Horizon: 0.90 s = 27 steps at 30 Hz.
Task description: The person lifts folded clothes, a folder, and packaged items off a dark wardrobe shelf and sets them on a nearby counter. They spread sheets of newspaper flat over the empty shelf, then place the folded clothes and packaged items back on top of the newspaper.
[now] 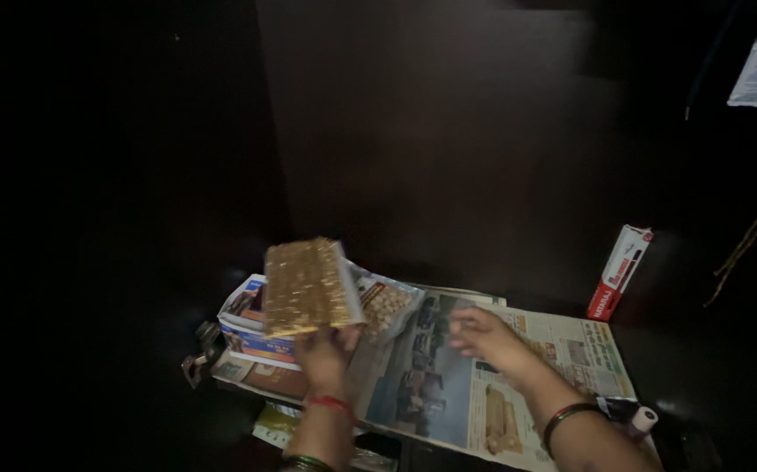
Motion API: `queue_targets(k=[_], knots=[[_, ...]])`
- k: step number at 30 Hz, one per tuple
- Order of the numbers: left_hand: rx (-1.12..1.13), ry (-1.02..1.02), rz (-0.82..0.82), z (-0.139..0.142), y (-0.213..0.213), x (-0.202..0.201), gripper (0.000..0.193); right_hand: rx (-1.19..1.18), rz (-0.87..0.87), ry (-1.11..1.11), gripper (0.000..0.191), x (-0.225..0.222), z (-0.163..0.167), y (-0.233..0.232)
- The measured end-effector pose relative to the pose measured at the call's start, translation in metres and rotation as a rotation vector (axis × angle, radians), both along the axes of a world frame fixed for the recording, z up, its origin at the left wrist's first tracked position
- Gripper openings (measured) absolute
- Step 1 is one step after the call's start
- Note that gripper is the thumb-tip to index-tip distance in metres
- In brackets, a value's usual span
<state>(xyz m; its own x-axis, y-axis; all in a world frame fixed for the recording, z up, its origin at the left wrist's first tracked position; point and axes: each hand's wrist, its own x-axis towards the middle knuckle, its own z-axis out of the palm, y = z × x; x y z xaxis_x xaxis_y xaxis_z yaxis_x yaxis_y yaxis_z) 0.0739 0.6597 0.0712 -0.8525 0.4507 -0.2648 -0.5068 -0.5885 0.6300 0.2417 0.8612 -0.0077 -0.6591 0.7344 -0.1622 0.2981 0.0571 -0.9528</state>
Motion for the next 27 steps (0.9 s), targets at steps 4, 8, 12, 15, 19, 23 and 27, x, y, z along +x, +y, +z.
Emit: queue_targets(k=[4,8,12,15,19,23,27], knots=[[-0.277,-0.154,0.163,0.000,-0.028,-0.032,0.068,0.350,-0.263,-0.136,0.044,0.045,-0.007,0.023],[-0.016,-0.197,0.196,-0.001,-0.039,-0.029,0.073,0.607,-0.294,-0.794,0.055,0.114,0.004,0.026],[-0.083,-0.043,0.283,-0.021,-0.027,-0.013,0.064,0.354,-0.177,-1.111,0.099,0.150,-0.003,0.026],[-0.157,-0.030,0.232,-0.045,-0.010,-0.003,0.058,0.460,0.066,-1.348,0.097,0.175,-0.028,0.042],[-0.186,0.087,-0.068,-0.072,0.015,0.012,0.039,0.477,0.025,-1.201,0.079,0.193,-0.067,0.056],[-0.091,0.153,-0.325,-0.093,0.031,0.030,0.031,0.405,-0.073,-1.234,0.069,0.184,-0.070,0.058],[-0.284,0.159,-0.527,-0.108,0.045,0.055,0.031,0.413,-0.056,-1.231,0.059,0.181,-0.058,0.062]])
